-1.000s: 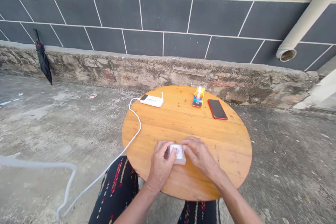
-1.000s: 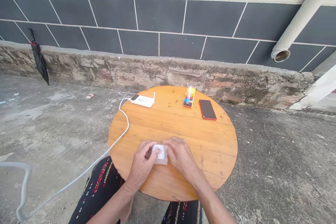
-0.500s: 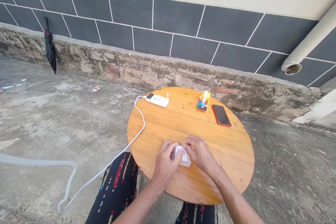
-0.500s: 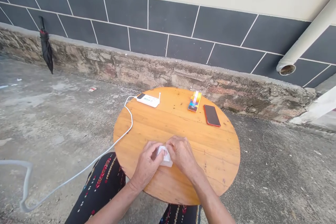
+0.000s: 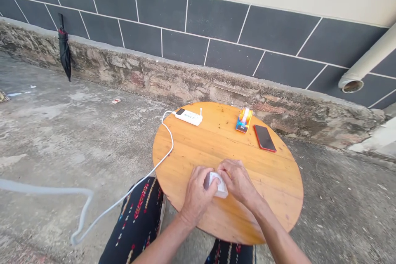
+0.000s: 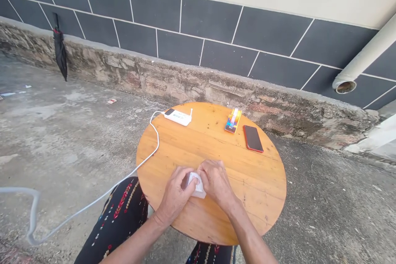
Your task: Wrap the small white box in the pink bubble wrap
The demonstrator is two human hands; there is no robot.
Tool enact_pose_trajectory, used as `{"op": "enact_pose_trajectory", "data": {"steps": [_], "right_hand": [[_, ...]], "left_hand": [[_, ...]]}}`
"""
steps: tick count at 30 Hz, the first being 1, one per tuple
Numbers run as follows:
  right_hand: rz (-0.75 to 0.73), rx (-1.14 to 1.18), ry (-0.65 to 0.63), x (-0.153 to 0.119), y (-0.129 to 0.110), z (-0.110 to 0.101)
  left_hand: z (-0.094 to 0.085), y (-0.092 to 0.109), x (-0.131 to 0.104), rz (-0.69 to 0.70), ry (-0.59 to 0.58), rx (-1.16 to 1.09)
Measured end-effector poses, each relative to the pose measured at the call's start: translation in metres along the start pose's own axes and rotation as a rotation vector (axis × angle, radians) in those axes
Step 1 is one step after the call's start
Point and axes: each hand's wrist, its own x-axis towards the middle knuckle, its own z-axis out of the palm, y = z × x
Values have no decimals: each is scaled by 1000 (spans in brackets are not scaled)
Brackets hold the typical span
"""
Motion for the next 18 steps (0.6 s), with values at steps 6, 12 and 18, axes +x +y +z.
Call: {"op": "enact_pose_trajectory", "data": {"steps": [6, 12, 18], "right_hand": [[-55, -54, 4, -3, 0, 1], [-131, -181, -9, -15, -11, -2], [-120, -259, -35, -26, -25, -6]], "left_hand": [[0, 0, -1, 12, -13, -1], [2, -4, -2, 25, -21, 1], [2, -4, -3, 40, -10, 3]]}}
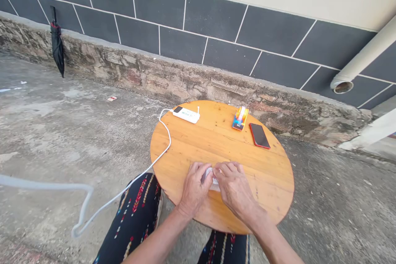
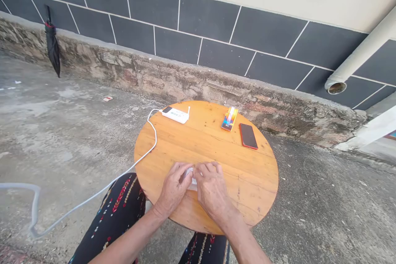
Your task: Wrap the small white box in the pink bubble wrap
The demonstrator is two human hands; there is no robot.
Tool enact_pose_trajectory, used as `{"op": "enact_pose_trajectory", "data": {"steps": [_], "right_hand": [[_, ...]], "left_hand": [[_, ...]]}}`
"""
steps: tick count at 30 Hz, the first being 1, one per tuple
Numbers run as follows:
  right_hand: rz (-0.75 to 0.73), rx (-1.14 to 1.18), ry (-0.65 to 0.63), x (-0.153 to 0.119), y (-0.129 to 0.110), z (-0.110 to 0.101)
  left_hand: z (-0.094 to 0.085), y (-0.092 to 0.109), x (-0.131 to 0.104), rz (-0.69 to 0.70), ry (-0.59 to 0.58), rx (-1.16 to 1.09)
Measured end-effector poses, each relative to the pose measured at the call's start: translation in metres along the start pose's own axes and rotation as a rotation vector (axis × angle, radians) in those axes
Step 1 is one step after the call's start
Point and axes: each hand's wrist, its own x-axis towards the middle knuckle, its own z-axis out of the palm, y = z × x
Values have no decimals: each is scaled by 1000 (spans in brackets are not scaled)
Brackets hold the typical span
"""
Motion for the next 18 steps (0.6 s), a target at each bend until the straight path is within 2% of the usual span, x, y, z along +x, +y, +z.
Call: {"op": "enact_pose_trajectory", "data": {"steps": [3, 7, 9, 14, 16, 18], "right_hand": [[37, 115, 27, -6, 7, 1], [193, 411, 229, -20, 27, 9], [268, 523, 272, -26, 33, 16], [281, 641, 91, -33, 28, 33], [260, 635, 77, -33, 23, 40], [228, 615, 118, -31, 20, 45]], "left_hand": [[-1, 1, 0, 13, 8, 2], [-1, 1, 1, 19, 18, 17], [-1, 0, 1, 18, 12, 26], [-1, -1, 0, 22, 16, 47], [-2, 1, 0, 22, 16, 52], [-2, 2, 0, 21, 8, 54]]}}
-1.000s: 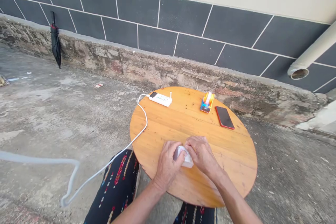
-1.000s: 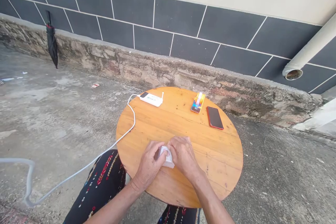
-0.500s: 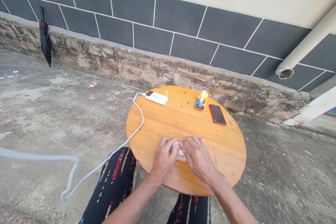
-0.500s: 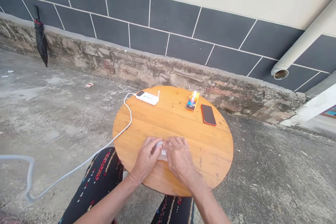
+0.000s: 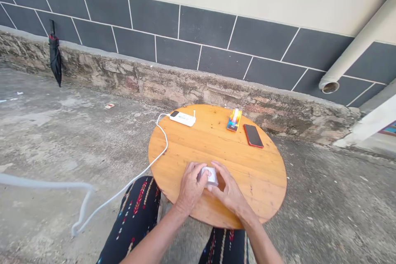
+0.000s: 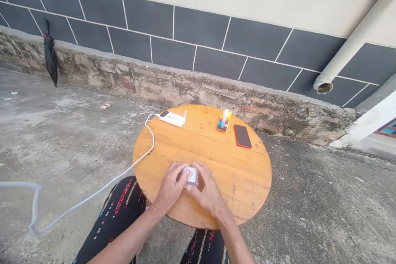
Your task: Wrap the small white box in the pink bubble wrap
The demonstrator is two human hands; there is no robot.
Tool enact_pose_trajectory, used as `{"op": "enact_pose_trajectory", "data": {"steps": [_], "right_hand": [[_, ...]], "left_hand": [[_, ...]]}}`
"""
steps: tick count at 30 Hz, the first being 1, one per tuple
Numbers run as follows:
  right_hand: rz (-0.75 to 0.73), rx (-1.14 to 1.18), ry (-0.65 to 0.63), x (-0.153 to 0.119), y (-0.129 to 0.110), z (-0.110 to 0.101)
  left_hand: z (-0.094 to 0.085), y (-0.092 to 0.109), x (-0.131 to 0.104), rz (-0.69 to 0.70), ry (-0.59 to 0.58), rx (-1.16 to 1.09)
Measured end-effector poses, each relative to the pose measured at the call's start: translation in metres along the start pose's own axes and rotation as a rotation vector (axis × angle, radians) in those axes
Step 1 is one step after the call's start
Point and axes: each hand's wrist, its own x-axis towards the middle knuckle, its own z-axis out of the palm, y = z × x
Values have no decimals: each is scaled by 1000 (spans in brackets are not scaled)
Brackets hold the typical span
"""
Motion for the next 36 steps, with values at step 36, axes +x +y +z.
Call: {"op": "enact_pose_trajectory", "data": {"steps": [36], "right_hand": [[-125, -82, 124, 0, 12, 9]], "left_hand": [[5, -11, 0, 46, -33, 7]]}}
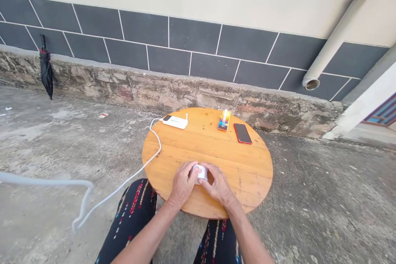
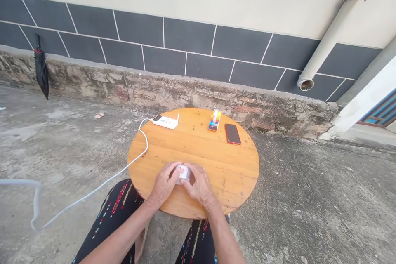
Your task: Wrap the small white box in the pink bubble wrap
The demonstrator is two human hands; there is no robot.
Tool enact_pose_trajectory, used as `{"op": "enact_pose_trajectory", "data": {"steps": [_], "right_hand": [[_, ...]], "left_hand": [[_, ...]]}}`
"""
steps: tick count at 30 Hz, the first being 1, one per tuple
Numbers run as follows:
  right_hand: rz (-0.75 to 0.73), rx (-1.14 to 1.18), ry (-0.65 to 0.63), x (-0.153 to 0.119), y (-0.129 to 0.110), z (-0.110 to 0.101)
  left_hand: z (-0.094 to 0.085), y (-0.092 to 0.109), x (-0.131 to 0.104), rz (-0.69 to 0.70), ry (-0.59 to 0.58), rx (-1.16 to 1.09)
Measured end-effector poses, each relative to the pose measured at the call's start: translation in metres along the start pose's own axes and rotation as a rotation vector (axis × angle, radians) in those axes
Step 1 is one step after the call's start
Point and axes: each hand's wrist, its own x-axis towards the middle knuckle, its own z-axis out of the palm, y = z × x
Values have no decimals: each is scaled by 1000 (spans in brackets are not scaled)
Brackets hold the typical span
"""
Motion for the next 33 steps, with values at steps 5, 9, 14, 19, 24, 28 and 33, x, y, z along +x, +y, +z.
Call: {"op": "enact_pose_trajectory", "data": {"steps": [5, 9, 14, 19, 24, 28, 33], "right_hand": [[23, -28, 5, -1, 0, 0], [46, -56, -5, -3, 2, 0], [82, -6, -5, -3, 6, 0], [123, 35, -68, -2, 6, -3], [134, 33, -88, 0, 5, -4], [122, 29, -75, -1, 7, -1], [121, 32, 3, 1, 15, 4]], "left_hand": [[0, 1, -1, -41, -3, -53], [-3, 3, -2, -81, 22, -124], [-5, -2, -5, -157, 107, -209], [-6, -7, -4, -222, 167, -266], [-13, -6, -10, -275, 137, -310], [-16, 0, -16, -253, 35, -302], [-5, 4, -9, -156, -15, -172]]}}
